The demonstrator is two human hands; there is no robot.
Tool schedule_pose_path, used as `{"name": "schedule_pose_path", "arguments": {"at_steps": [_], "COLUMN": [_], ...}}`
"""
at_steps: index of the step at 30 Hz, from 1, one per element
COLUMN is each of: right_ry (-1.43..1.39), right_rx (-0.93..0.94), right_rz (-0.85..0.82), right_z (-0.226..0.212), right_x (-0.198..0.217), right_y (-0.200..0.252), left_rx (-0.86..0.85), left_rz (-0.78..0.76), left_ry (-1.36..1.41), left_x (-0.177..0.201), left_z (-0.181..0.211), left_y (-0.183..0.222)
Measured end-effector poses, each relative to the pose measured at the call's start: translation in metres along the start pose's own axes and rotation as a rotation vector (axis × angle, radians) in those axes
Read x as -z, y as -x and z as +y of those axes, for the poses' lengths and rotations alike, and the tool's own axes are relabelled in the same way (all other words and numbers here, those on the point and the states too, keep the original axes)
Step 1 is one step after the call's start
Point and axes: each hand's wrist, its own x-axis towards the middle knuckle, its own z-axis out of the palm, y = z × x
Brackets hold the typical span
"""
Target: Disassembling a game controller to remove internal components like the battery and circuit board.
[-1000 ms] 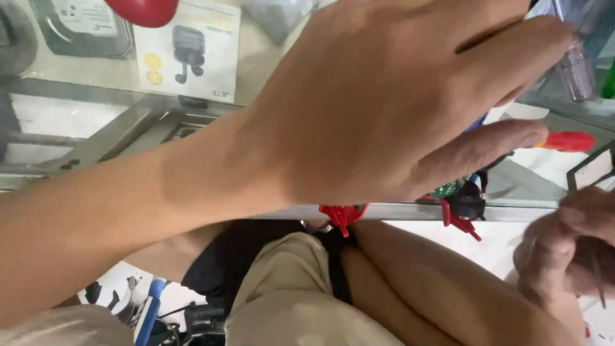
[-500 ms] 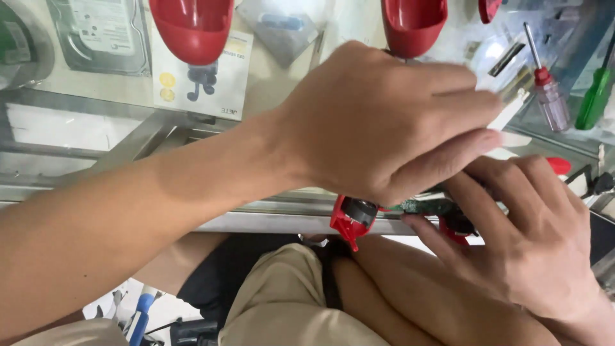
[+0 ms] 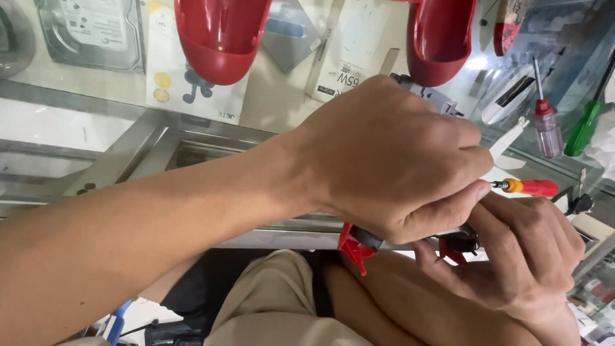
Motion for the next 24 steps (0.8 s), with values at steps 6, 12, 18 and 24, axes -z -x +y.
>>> {"name": "schedule_pose_path", "arguments": {"at_steps": [6,12,18,24], "right_ry": [0.069,0.046,0.019,-0.018], "right_rx": [0.05,0.082,0.15,0.043], "right_rz": [0.009,0.051,0.207,0.229], "right_z": [0.001,0.005,0.012,-0.01], "right_x": [0.0,-0.005,-0.018,-0.015], "right_y": [0.004,0.01,0.017,0.01], "left_rx": [-0.028,-0.032,-0.022,0.012], "left_rz": [0.0,-0.01,0.021,0.059], "left_ry": [0.025,0.057,0.065,0.047], "left_x": [-0.002,-0.005,-0.009,-0.014], "left_z": [-0.002,-0.004,-0.003,0.0], "left_y": [0.001,0.002,0.003,0.007]}}
